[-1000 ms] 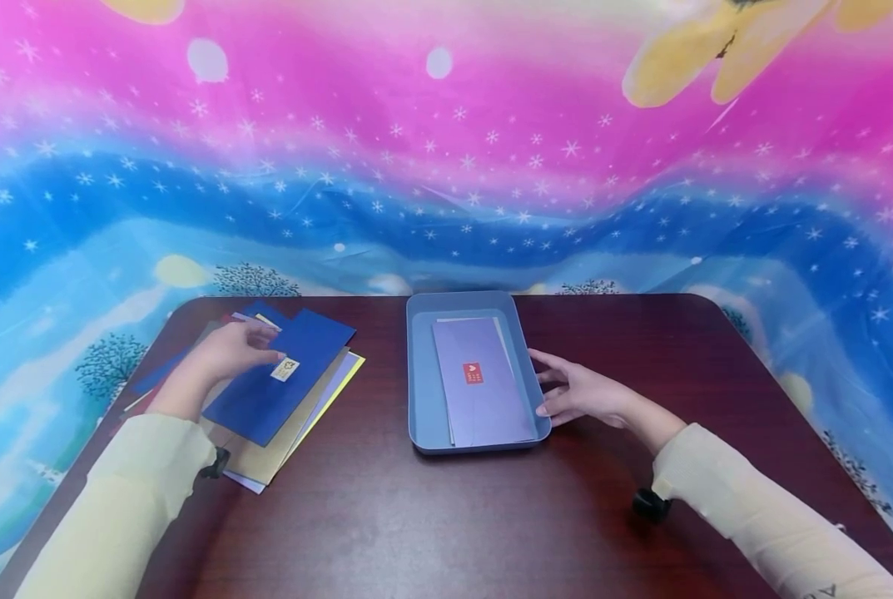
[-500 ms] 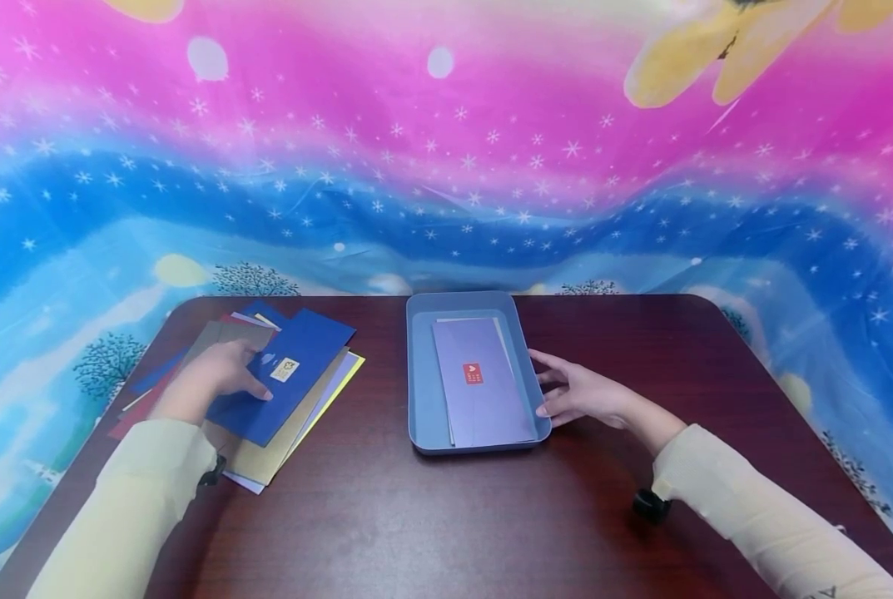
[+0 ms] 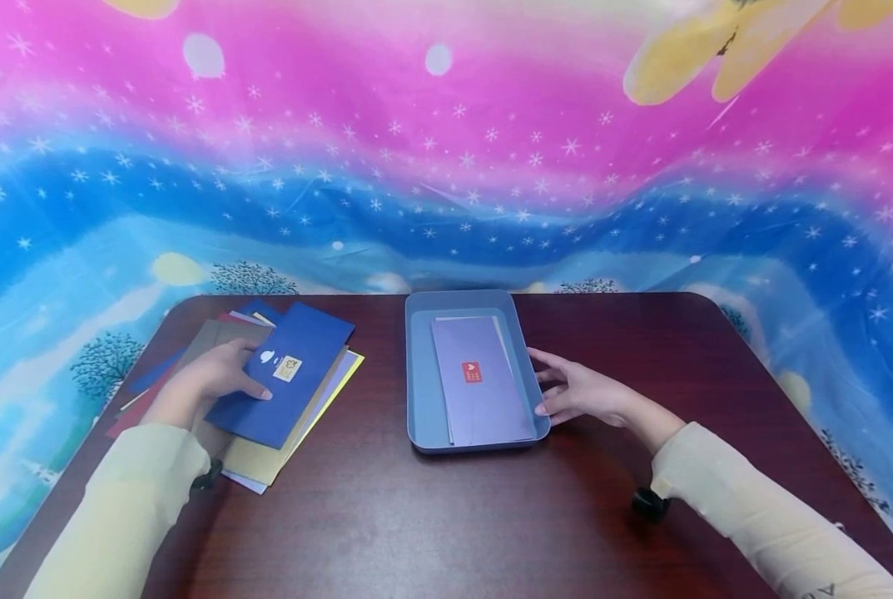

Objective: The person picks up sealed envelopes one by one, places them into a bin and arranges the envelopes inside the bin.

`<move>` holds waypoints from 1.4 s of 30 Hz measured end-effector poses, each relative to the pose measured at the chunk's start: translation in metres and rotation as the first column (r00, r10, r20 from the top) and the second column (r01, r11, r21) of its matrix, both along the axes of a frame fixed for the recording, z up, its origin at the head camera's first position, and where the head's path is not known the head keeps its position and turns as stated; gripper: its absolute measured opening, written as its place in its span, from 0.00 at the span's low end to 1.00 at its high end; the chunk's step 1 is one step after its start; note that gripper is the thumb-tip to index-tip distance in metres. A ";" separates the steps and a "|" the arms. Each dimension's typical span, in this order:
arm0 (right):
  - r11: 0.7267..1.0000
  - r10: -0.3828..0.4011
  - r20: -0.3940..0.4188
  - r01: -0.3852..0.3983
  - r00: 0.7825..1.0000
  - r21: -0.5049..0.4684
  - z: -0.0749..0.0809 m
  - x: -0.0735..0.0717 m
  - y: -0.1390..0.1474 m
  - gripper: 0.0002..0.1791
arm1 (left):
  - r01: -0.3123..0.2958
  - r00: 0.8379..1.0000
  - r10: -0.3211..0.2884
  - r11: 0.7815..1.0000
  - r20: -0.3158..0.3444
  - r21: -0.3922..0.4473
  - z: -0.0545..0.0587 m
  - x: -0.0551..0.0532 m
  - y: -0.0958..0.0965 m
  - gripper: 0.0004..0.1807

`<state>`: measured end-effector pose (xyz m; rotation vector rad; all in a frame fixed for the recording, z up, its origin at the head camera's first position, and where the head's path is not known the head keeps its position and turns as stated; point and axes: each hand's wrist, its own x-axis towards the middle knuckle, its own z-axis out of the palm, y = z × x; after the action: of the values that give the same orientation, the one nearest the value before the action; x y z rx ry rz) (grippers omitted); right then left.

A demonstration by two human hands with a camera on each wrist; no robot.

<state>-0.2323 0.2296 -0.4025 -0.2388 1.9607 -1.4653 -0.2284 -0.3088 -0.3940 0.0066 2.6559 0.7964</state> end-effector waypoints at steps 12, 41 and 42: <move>1.000 0.003 -0.002 -0.003 1.000 -0.003 -0.003 -0.002 -0.001 0.56 | -0.077 0.994 0.043 0.929 0.102 0.363 -0.006 0.004 -0.012 0.37; 1.000 -0.012 -0.009 0.012 1.000 0.008 0.001 0.003 -0.001 0.56 | -0.187 0.975 0.018 0.614 0.223 0.767 0.003 0.014 0.000 0.42; 1.000 -0.011 -0.008 0.012 1.000 0.008 0.001 0.002 -0.001 0.56 | -0.200 0.973 0.028 0.602 0.230 0.773 0.003 0.014 0.001 0.42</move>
<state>-0.2299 0.2288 -0.4017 -0.2307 1.9771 -1.4657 -0.2146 -0.3073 -0.3907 -0.0134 1.9073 1.8622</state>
